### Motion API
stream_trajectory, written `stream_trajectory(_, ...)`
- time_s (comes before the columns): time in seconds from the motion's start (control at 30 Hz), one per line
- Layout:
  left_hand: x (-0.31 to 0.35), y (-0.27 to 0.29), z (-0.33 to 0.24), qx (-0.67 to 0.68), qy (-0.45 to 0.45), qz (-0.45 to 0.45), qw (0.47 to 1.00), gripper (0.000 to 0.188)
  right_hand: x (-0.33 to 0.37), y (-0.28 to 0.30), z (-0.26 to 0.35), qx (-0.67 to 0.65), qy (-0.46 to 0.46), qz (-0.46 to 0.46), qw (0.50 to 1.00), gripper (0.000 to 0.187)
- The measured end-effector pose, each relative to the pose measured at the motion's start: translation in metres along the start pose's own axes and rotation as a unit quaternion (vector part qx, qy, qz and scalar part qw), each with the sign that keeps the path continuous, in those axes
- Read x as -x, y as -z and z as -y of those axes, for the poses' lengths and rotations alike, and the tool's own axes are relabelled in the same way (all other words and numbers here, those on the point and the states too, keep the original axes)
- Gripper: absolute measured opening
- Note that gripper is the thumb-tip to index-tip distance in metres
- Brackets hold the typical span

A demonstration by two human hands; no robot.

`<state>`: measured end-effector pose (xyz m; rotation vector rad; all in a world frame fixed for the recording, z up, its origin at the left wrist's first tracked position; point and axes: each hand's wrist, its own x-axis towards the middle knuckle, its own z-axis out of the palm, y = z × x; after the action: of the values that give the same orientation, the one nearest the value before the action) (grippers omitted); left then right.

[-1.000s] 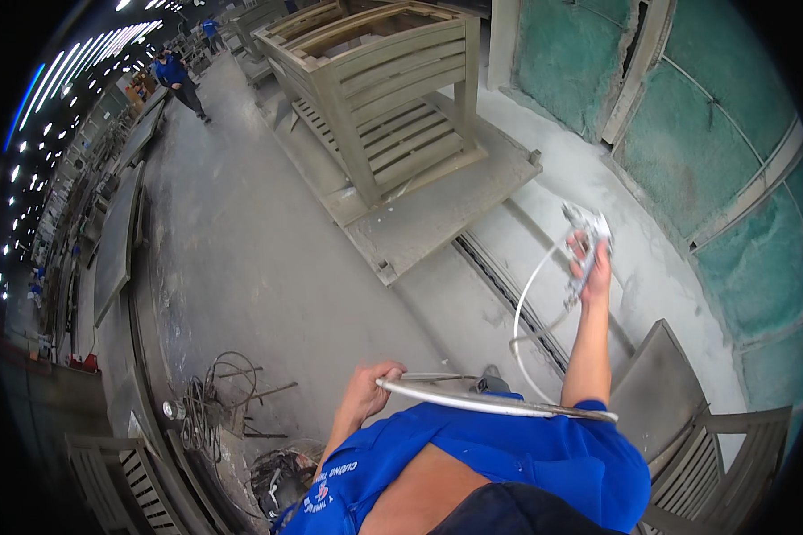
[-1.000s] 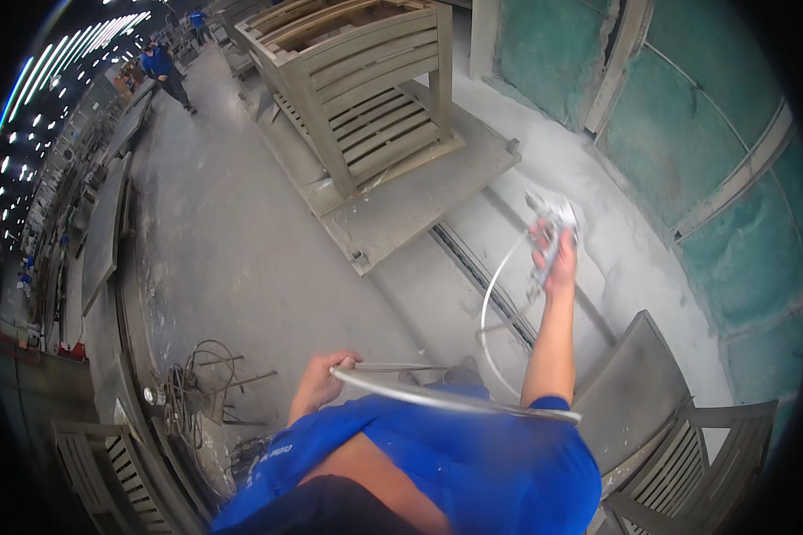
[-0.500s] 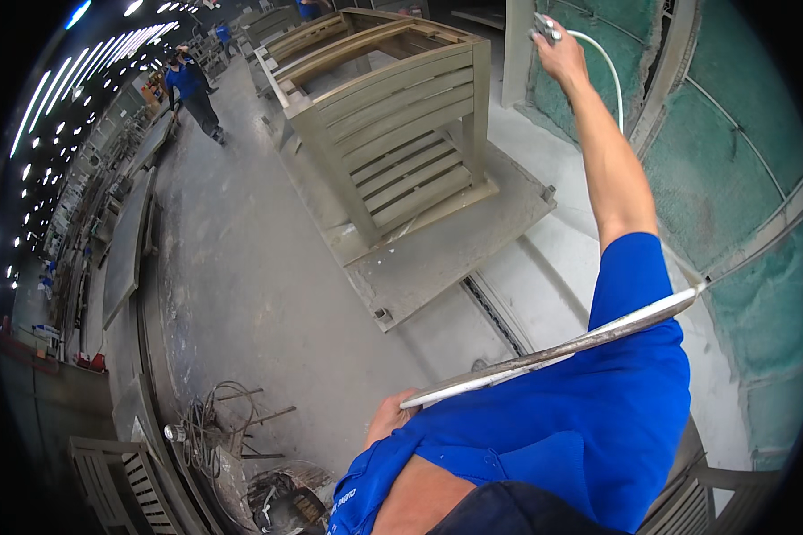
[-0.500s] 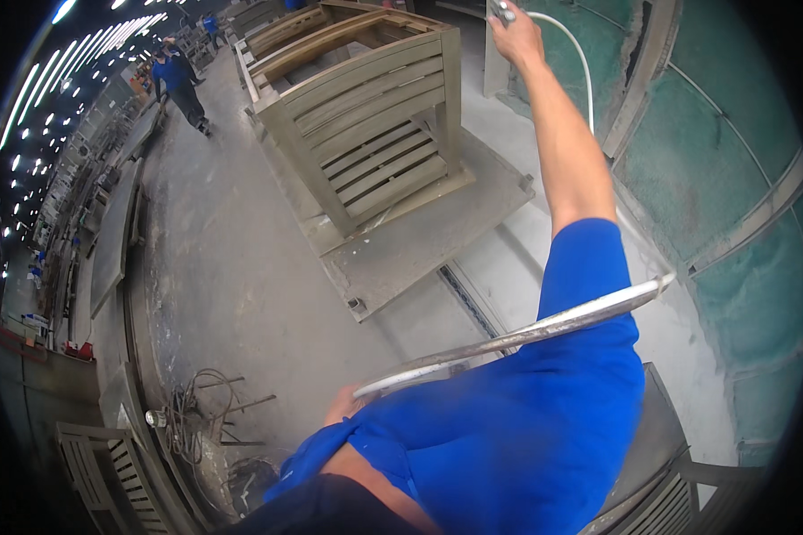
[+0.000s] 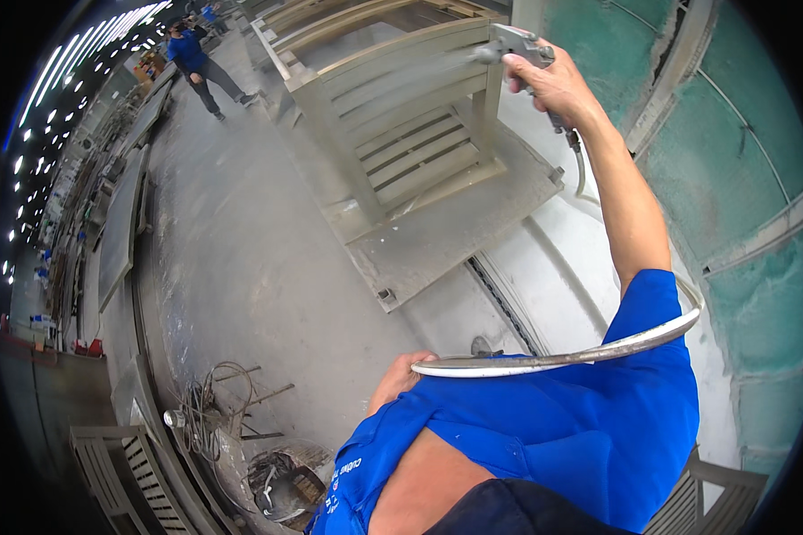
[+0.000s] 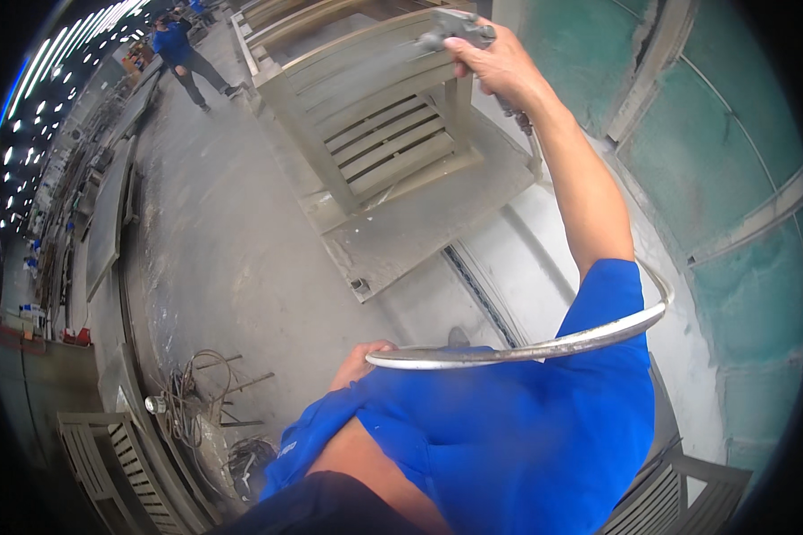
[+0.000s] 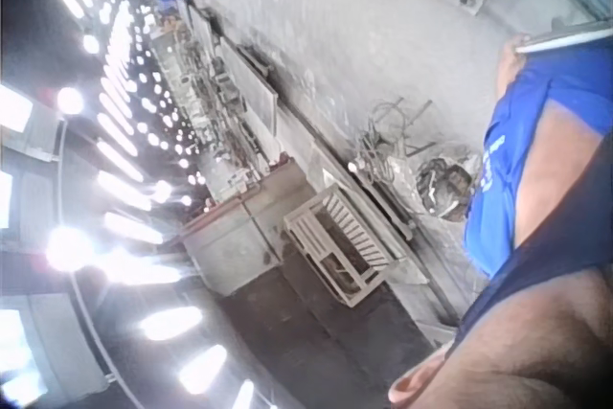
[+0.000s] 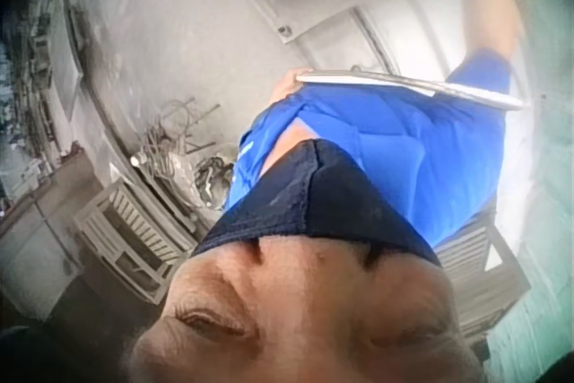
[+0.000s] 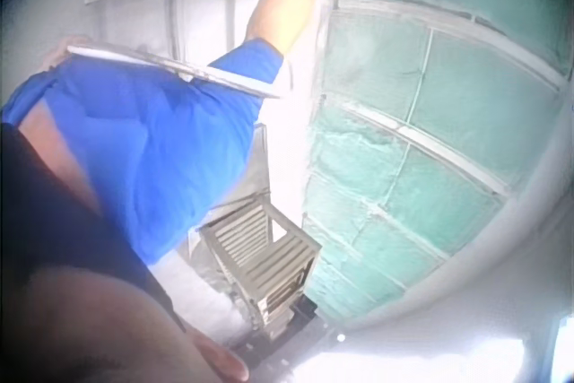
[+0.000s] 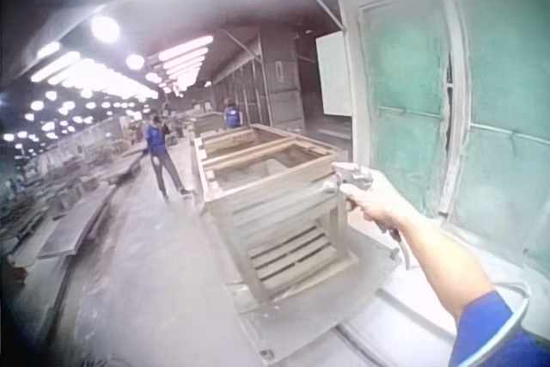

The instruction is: The person uses a spray gun to apply a light-colored coating to a wooden furniture frame. They move around the frame to cover multiple sides and sections, including the slats and frame edges.

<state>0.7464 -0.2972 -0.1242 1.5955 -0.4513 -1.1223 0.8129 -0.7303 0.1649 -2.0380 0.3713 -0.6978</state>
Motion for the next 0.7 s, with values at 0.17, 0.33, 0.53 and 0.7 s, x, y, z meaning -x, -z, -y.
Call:
stream_trajectory(0.17,0.015,0.024,0.001,-0.104,-0.029,0.005,0.994,0.039,0.042,-0.009,-0.017,-0.036,0.009,-0.005,0.999,0.052)
stream_trajectory(0.33,0.018,0.038,0.003,-0.128,0.017,0.018,0.992,0.026,0.057,-0.04,-0.048,0.054,-0.033,-0.038,0.997,0.053)
stream_trajectory(0.53,0.004,0.045,0.014,-0.133,-0.022,0.028,0.991,0.028,0.08,-0.051,-0.066,-0.062,-0.093,-0.01,0.994,0.053)
stream_trajectory(0.7,-0.002,0.036,0.014,-0.228,-0.027,0.022,0.973,0.023,0.087,-0.057,-0.094,0.057,0.002,-0.095,0.994,0.051)
